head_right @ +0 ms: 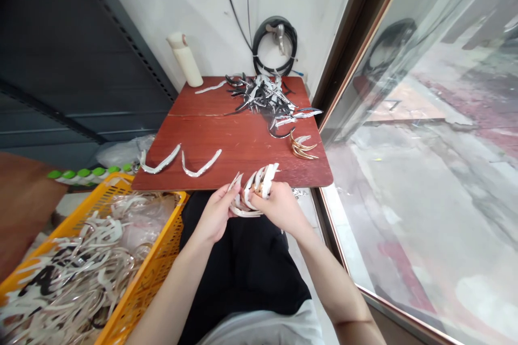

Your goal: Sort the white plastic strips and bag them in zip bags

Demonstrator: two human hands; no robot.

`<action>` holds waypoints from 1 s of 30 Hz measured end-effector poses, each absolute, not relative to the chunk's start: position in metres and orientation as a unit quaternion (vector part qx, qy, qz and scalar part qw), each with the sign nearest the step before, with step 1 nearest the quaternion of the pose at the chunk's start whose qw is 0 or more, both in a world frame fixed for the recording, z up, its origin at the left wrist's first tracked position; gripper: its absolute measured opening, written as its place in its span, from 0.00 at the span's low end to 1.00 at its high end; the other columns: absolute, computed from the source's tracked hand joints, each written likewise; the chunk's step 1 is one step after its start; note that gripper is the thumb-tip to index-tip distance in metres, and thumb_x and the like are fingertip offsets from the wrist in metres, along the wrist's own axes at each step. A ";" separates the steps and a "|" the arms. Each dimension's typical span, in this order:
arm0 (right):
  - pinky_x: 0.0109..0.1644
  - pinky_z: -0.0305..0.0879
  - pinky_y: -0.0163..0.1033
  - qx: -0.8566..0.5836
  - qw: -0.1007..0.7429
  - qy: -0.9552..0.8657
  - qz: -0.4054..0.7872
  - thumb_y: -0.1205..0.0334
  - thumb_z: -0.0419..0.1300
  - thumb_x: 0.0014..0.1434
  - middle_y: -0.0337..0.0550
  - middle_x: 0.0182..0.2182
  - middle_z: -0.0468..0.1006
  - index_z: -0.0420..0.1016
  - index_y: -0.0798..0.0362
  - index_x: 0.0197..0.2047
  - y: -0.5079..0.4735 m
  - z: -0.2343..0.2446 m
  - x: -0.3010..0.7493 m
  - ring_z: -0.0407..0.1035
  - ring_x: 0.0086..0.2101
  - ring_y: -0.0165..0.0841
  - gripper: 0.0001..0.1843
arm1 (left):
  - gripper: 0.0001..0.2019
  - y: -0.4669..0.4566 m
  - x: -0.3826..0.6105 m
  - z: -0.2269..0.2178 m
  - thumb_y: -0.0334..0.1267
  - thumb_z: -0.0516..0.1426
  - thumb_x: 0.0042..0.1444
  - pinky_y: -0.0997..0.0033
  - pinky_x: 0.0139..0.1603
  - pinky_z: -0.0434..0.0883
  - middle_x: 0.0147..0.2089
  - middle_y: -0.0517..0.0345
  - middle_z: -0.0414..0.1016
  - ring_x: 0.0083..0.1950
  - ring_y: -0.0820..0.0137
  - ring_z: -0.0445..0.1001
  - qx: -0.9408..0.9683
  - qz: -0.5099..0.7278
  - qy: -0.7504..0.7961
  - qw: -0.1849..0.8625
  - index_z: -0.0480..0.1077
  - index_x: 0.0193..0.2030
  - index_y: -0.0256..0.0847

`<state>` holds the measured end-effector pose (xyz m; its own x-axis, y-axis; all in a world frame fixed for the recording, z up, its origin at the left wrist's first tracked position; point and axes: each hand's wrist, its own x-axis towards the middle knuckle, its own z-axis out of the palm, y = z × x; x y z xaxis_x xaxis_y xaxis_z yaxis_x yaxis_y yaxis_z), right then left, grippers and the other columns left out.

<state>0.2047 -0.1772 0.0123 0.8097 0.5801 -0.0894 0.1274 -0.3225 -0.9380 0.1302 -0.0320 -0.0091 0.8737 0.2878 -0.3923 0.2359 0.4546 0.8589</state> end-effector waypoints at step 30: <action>0.33 0.66 0.39 -0.700 0.683 -0.069 0.199 0.50 0.65 0.54 0.44 0.28 0.75 0.75 0.55 0.33 -0.262 -0.005 0.227 0.68 0.29 0.35 0.15 | 0.24 -0.059 0.267 0.006 0.54 0.48 0.62 0.62 0.43 0.68 0.47 0.37 0.75 0.46 0.52 0.77 0.959 0.087 0.206 0.175 0.68 0.47 0.32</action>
